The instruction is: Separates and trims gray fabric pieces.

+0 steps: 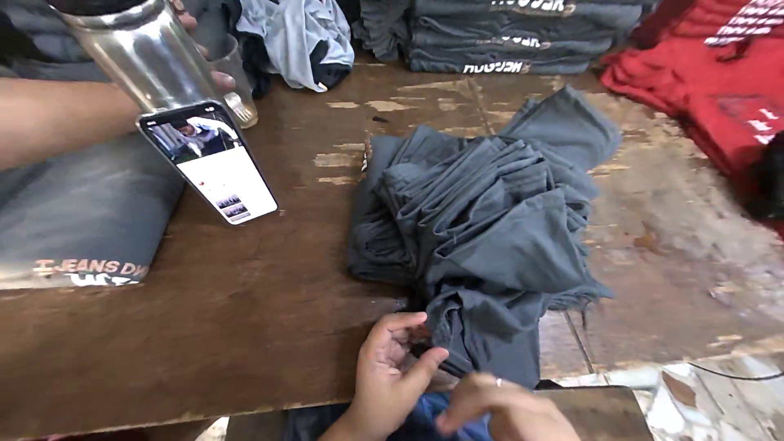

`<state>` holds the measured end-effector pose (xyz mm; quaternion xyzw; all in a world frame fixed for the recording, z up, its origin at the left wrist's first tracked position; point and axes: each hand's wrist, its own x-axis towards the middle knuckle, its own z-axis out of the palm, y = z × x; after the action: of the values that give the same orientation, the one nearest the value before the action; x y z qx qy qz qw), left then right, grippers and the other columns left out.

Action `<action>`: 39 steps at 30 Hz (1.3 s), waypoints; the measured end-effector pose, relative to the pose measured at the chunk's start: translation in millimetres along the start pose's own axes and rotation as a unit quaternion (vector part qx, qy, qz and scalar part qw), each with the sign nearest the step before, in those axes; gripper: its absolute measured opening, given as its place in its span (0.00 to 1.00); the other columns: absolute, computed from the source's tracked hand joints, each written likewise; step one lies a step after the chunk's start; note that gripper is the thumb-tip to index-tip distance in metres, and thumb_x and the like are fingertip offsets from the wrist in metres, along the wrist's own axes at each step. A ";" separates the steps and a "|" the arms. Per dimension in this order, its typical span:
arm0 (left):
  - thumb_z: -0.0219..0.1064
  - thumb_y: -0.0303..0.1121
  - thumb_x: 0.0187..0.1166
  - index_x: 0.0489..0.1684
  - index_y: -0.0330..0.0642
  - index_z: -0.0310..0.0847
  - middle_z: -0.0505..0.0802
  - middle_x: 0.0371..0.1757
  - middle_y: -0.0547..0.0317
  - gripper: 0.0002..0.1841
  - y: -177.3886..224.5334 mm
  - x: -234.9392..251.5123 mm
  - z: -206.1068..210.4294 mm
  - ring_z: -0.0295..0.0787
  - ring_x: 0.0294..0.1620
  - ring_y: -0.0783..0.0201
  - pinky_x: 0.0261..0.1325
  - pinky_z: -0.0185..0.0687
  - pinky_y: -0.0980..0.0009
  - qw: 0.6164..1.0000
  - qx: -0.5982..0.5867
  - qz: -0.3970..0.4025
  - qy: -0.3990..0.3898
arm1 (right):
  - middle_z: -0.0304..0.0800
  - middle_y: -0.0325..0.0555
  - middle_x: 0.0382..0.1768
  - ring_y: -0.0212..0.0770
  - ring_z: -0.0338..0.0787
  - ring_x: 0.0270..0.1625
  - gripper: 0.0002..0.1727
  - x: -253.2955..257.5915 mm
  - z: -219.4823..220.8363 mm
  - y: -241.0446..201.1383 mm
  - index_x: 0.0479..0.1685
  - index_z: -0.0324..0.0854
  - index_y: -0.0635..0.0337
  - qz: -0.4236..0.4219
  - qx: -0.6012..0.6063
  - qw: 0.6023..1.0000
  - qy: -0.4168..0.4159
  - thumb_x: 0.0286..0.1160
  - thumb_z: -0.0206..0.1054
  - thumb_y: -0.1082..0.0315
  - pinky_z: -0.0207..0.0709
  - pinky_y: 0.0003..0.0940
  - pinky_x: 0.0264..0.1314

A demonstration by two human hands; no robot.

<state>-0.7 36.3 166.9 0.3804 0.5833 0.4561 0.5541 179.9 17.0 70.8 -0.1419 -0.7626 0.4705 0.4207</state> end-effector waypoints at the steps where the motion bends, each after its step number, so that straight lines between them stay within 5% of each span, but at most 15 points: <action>1: 0.58 0.03 0.66 0.56 0.11 0.72 0.89 0.43 0.42 0.18 -17.4 -1.9 2.2 0.88 0.41 0.72 0.55 0.82 0.81 0.998 -0.051 0.035 0.018 | 0.89 0.44 0.45 0.33 0.91 0.52 0.13 -1.0 -0.9 3.9 0.33 0.71 0.56 0.026 -0.058 0.997 0.047 0.82 0.70 0.63 0.87 0.28 0.56; 2: 0.62 0.03 0.64 0.54 0.11 0.74 0.90 0.43 0.43 0.17 -50.3 -4.0 2.5 0.89 0.44 0.72 0.56 0.84 0.79 0.988 -0.114 0.100 0.026 | 0.88 0.39 0.48 0.29 0.90 0.52 0.14 -0.6 -1.2 9.7 0.35 0.71 0.54 0.048 -0.106 0.989 0.094 0.80 0.72 0.60 0.87 0.24 0.54; 4: 0.70 0.16 0.74 0.60 0.31 0.81 0.94 0.55 0.59 0.16 -127.5 7.1 0.7 0.91 0.55 0.74 0.64 0.86 0.75 0.947 -0.151 0.283 -0.014 | 0.87 0.36 0.53 0.27 0.89 0.53 0.15 2.3 -1.2 25.2 0.38 0.74 0.52 0.057 -0.168 0.971 0.163 0.74 0.76 0.57 0.86 0.22 0.53; 6: 0.69 0.22 0.79 0.62 0.37 0.85 0.93 0.58 0.64 0.14 -148.2 14.4 0.4 0.90 0.58 0.75 0.63 0.87 0.75 0.934 -0.139 0.328 -0.021 | 0.90 0.38 0.57 0.28 0.91 0.56 0.13 6.5 -0.8 36.9 0.42 0.76 0.54 0.045 -0.199 0.961 0.185 0.75 0.76 0.59 0.87 0.21 0.55; 9: 0.68 0.23 0.81 0.49 0.37 0.89 0.93 0.50 0.64 0.06 -145.6 14.4 0.1 0.89 0.52 0.78 0.57 0.86 0.80 0.940 -0.138 0.311 -0.011 | 0.92 0.42 0.51 0.22 0.88 0.52 0.12 12.2 1.0 40.9 0.49 0.79 0.60 0.056 -0.239 0.954 0.171 0.76 0.71 0.64 0.81 0.15 0.56; 14: 0.65 0.23 0.82 0.48 0.37 0.86 0.93 0.49 0.67 0.05 -143.3 15.1 -3.4 0.88 0.51 0.81 0.57 0.86 0.81 0.945 -0.148 0.288 -0.036 | 0.90 0.33 0.42 0.14 0.83 0.39 0.11 13.3 -5.8 47.4 0.49 0.79 0.58 0.089 -0.144 0.974 0.148 0.74 0.71 0.64 0.77 0.08 0.43; 17: 0.65 0.23 0.83 0.47 0.36 0.85 0.93 0.49 0.66 0.05 -142.7 14.5 -2.9 0.88 0.50 0.81 0.55 0.85 0.81 0.948 -0.148 0.280 -0.045 | 0.95 0.29 0.44 0.21 0.91 0.41 0.12 15.2 -11.9 50.3 0.50 0.81 0.49 0.098 -0.046 0.980 0.165 0.71 0.76 0.65 0.85 0.15 0.44; 23: 0.65 0.24 0.83 0.46 0.35 0.84 0.92 0.48 0.66 0.04 -142.5 13.0 -3.0 0.88 0.50 0.81 0.54 0.85 0.82 0.952 -0.138 0.268 -0.047 | 0.93 0.27 0.45 0.22 0.91 0.43 0.14 15.4 -12.1 57.5 0.50 0.81 0.47 0.111 -0.015 0.978 0.174 0.67 0.77 0.68 0.87 0.16 0.45; 29: 0.65 0.25 0.83 0.46 0.35 0.84 0.92 0.46 0.67 0.04 -142.6 13.2 -2.7 0.87 0.49 0.82 0.53 0.84 0.83 0.950 -0.141 0.272 -0.056 | 0.89 0.25 0.38 0.14 0.84 0.39 0.07 15.8 -12.9 58.7 0.41 0.79 0.48 0.088 -0.080 0.980 0.161 0.71 0.72 0.67 0.79 0.09 0.42; 39: 0.62 0.27 0.85 0.47 0.41 0.83 0.90 0.47 0.69 0.04 -147.9 15.3 -3.2 0.85 0.52 0.81 0.57 0.82 0.81 0.949 -0.143 0.279 0.000 | 0.89 0.28 0.44 0.18 0.85 0.43 0.06 12.4 -17.6 46.5 0.43 0.76 0.45 0.057 0.010 0.987 0.148 0.78 0.66 0.69 0.76 0.10 0.44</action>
<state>3.8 6.9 21.2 0.4444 0.3823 0.6716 0.4530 177.7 59.2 41.8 -0.2488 -0.6775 0.4753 0.5031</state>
